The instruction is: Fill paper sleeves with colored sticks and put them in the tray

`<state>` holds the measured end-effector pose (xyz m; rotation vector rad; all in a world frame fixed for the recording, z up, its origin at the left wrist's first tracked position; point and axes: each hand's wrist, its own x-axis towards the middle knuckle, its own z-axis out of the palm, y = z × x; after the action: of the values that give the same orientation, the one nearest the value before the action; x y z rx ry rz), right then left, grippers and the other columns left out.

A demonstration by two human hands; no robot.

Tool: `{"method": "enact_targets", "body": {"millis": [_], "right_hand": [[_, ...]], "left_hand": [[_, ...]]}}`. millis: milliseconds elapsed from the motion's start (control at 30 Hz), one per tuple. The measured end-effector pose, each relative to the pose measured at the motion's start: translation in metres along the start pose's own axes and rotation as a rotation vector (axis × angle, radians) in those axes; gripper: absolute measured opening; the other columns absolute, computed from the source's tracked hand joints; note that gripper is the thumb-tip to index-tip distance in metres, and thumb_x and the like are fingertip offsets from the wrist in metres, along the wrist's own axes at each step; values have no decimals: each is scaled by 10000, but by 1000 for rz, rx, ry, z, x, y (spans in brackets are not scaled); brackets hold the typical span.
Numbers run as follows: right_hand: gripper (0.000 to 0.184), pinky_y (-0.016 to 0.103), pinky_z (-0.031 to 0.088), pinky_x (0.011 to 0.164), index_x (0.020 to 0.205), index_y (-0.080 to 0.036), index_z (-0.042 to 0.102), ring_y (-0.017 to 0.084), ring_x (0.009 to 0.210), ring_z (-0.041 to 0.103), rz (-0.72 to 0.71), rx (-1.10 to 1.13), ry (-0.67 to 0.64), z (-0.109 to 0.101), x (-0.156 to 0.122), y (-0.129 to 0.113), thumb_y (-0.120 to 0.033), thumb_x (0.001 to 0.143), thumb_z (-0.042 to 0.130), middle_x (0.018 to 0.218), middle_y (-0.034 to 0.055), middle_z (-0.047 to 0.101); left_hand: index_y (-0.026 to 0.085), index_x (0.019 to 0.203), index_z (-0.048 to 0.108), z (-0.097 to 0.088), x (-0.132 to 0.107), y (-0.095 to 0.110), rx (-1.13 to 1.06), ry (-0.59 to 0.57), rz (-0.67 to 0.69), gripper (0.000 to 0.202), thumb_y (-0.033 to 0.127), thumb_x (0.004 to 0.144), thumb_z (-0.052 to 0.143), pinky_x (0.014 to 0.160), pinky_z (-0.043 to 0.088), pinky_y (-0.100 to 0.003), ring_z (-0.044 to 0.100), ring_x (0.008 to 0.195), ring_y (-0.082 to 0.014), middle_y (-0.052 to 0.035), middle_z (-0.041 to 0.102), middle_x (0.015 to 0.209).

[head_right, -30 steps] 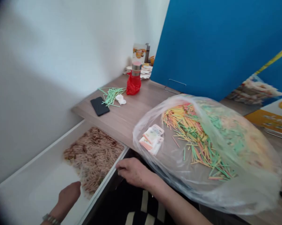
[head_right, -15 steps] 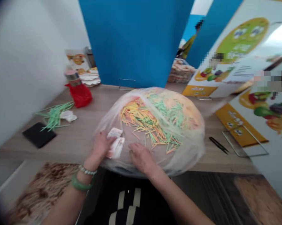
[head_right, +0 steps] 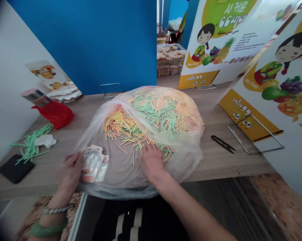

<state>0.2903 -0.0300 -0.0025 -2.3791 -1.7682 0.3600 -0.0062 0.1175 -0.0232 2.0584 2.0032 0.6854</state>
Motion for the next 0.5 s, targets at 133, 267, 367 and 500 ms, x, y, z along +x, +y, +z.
{"method": "enact_targets", "body": {"millis": [133,267,367,500], "right_hand": [[278,415,439,852,1128,-123,639,319,1042,572,50,-85,54,14,12,-7,-274,898,604,1128,193,633],[230,405,442,804,1070,-139,648,302,971,622,89,-106,48,17,20,5,-124,926,470,1027,182,658],[217,422,457,793,1104,-121,625,327,959,640,164,-128,78,10,19,11,-178,928,510,1036,210,664],[376,475,482,827,1166,-54,601,380,1002,642,193,-189,116,2,21,2,-290,876,641,1069,281,657]], "left_hand": [[208,755,633,-18,-14,26,-242,83,-117,262,439,809,522,565,429,-277,539,653,-193,4,552,652],[198,760,613,-18,-49,62,-686,-275,-175,294,490,790,594,511,444,-268,531,556,-162,14,594,624],[204,673,593,4,-78,91,-613,-579,244,277,411,856,580,666,514,-303,606,713,-186,-26,661,739],[205,794,625,42,-91,113,-473,-675,812,178,243,924,510,1021,437,-416,584,1135,-237,-87,667,1245]]}}
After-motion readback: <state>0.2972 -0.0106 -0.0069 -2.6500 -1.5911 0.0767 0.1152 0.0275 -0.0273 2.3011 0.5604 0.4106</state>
